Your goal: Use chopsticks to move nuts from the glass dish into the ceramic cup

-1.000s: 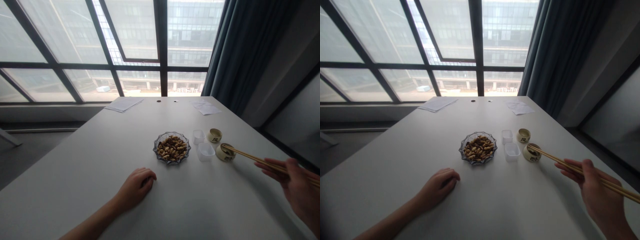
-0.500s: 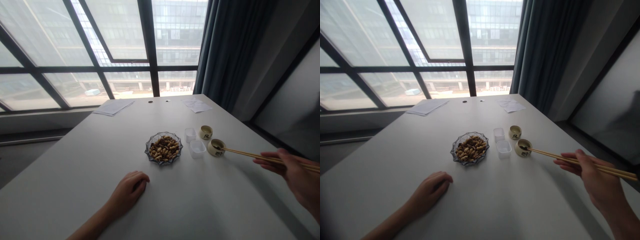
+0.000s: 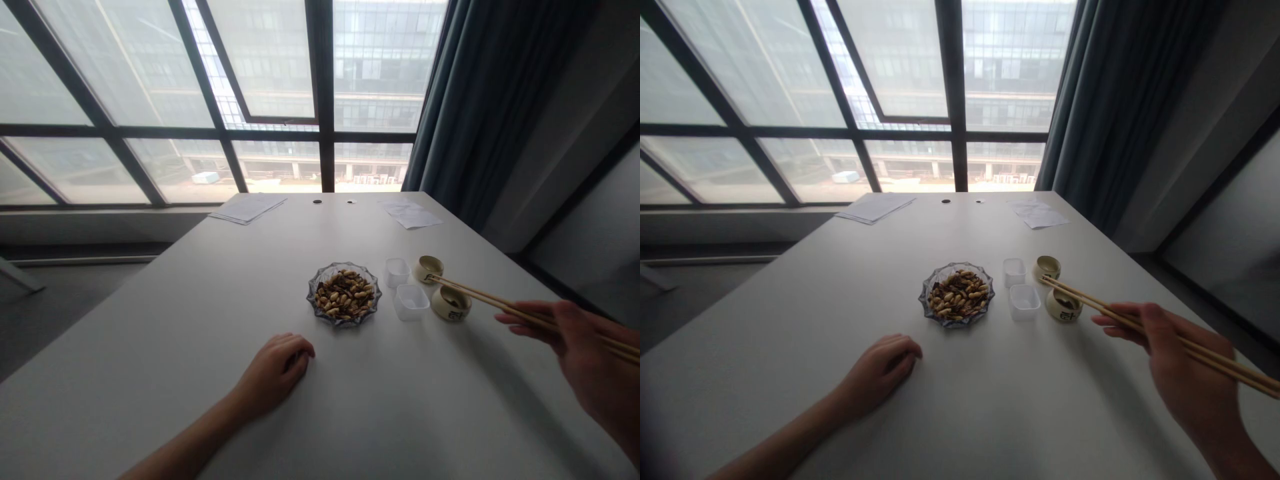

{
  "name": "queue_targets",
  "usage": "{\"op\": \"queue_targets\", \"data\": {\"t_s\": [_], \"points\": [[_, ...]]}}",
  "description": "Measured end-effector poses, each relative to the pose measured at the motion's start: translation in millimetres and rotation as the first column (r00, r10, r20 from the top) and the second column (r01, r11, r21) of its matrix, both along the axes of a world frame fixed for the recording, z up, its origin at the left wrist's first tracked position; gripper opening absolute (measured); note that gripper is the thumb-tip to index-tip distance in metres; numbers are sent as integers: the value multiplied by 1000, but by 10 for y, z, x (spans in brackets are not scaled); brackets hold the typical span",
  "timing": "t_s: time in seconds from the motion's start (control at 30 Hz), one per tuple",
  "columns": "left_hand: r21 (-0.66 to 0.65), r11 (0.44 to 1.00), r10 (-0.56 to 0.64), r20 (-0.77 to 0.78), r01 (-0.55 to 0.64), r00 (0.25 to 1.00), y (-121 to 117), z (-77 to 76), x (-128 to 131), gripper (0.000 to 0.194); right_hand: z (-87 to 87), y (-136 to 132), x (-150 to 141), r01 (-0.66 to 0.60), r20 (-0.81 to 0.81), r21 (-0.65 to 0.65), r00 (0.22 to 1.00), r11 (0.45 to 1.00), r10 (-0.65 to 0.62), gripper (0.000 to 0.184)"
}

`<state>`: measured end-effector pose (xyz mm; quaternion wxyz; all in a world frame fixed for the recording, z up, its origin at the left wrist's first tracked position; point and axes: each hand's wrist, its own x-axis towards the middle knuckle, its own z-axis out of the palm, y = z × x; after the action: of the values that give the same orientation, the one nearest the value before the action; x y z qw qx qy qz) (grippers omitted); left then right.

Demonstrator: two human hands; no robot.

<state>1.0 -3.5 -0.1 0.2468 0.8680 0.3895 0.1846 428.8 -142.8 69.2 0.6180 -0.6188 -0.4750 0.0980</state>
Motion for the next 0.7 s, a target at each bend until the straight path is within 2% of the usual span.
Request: {"op": "queue_targets", "data": {"t_s": [0.03,0.1,0.17,0.27,0.33,0.43,0.7], "points": [[-3,1000,0,4,0,1000,-2,-2,-2,20,80,95,-180,29,5,0,1000,1000,-29,25],[-7,1000,-1,14,1,1000,-6,-11,-10,20,180,317,-502,-119,17,-42,993,992,120,27],[-11,1000,-4,26,5,1000,-10,-23,-17,19,197,555,-750,-318,37,-80,946,945,322,28],[-18,1000,-5,44,5,999,-18,-41,-23,19,155,872,-1001,-465,150,-216,853,859,500,31],[-19,1000,-3,56,4,998,-23,-48,-24,20,135,1027,-1117,-490,221,-280,804,826,552,34],[-19,1000,1,69,1,998,-28,-47,-23,20,126,1177,-1231,-483,283,-329,770,812,572,39],[-22,1000,11,70,-9,997,-42,-54,-32,18,108,1317,-1304,-464,273,-382,770,799,577,38]]}}
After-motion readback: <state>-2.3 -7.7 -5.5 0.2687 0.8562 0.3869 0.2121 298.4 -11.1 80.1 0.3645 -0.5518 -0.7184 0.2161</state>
